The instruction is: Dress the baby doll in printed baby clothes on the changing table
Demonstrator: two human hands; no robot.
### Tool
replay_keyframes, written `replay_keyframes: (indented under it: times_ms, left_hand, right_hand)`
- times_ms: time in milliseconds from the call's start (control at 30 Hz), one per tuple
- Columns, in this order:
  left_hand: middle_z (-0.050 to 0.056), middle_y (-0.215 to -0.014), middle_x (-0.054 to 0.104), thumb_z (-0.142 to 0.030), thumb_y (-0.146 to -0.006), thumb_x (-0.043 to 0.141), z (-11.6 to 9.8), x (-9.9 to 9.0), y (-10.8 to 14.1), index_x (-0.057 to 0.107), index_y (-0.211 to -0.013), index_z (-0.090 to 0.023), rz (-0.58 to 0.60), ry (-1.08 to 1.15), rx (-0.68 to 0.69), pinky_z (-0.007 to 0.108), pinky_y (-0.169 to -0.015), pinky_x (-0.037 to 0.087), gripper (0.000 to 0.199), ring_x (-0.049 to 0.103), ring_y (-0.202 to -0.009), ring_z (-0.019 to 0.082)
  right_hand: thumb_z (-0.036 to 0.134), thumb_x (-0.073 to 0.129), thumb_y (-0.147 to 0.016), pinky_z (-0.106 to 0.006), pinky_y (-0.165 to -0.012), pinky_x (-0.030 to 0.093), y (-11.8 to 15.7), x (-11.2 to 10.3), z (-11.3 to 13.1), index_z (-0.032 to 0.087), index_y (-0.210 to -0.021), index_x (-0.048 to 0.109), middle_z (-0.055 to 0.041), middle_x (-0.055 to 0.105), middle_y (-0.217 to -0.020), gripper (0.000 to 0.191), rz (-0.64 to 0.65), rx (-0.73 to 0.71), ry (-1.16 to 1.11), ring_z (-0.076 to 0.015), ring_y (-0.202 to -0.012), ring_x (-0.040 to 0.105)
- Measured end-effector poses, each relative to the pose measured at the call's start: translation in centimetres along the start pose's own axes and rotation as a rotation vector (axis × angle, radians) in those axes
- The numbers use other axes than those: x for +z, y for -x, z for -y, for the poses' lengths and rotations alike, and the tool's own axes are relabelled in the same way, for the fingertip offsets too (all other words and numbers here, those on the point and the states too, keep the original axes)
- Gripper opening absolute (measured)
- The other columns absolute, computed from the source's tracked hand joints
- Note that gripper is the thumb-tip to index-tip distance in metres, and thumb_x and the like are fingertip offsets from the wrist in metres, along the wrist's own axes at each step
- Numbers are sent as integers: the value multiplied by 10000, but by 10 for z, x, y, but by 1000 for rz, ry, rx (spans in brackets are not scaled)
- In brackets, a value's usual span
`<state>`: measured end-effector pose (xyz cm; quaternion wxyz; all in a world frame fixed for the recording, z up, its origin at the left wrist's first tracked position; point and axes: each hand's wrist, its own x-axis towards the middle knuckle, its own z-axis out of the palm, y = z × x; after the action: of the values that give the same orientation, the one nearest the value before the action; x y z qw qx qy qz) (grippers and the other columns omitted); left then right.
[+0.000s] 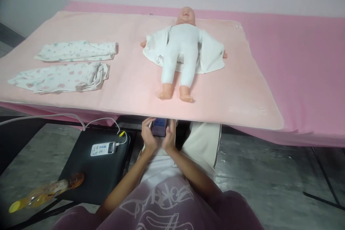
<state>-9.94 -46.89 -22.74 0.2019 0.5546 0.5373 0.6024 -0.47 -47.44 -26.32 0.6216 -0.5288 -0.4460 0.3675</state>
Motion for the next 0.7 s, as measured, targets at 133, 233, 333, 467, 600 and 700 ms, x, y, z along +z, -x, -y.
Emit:
replay_keyframes:
  times_ms: [133,233,333,467,600,700]
  left_hand:
    - [147,-1337,732,-489,-1215,289,-2,-2,0,751,-1337,-264,10,31,-2,564,-1158,541,528,698,-1317,309]
    - [165,-1349,735,-478,-1219,272,-6,-9,0,747,-1352,-221,18,41,31,557,-1179,541,556,694,-1349,310]
    - [173,-1330,749,-504,-1211,303,-13,-22,-1,752,-1327,-207,-7,10,75,543,-1168,558,552,708,-1358,321]
    - [132,-1172,764,-508,-1179,366,-22,-38,-16,734,-1278,-252,-91,-86,228,550,-1036,605,459,755,-1183,321]
    - [78,-976,717,-455,-1103,504,-40,-43,-63,683,-1282,-345,-186,-70,453,540,-837,608,276,731,-963,315]
    - [61,-1008,708,-435,-1095,553,-71,-40,-116,665,-1271,-347,-134,-99,538,524,-857,607,226,713,-975,296]
  right_hand:
    - [543,404,-1145,-633,-1352,384,3,-15,-7,255,-1611,596,-150,578,-1649,581,-18,25,-3,-342,-1562,549]
    - [546,431,-1137,-655,-1341,384,4,-33,-1,258,-1572,631,-147,595,-1633,558,-39,18,17,-353,-1551,558]
    - [477,420,-1148,-632,-1228,492,9,-55,16,288,-1414,710,-131,693,-1458,437,-60,-90,32,-344,-1414,644]
    - [351,421,-1130,-527,-804,599,8,-88,43,313,-1083,733,-71,728,-939,318,-93,-286,25,-317,-910,728]
    - [272,436,-1089,-433,-551,506,-25,-126,65,300,-942,720,-34,672,-699,321,14,-598,94,-265,-584,649]
    - [322,490,-1069,-407,-501,491,-72,-151,91,297,-910,717,-21,656,-645,278,58,-846,205,-242,-521,636]
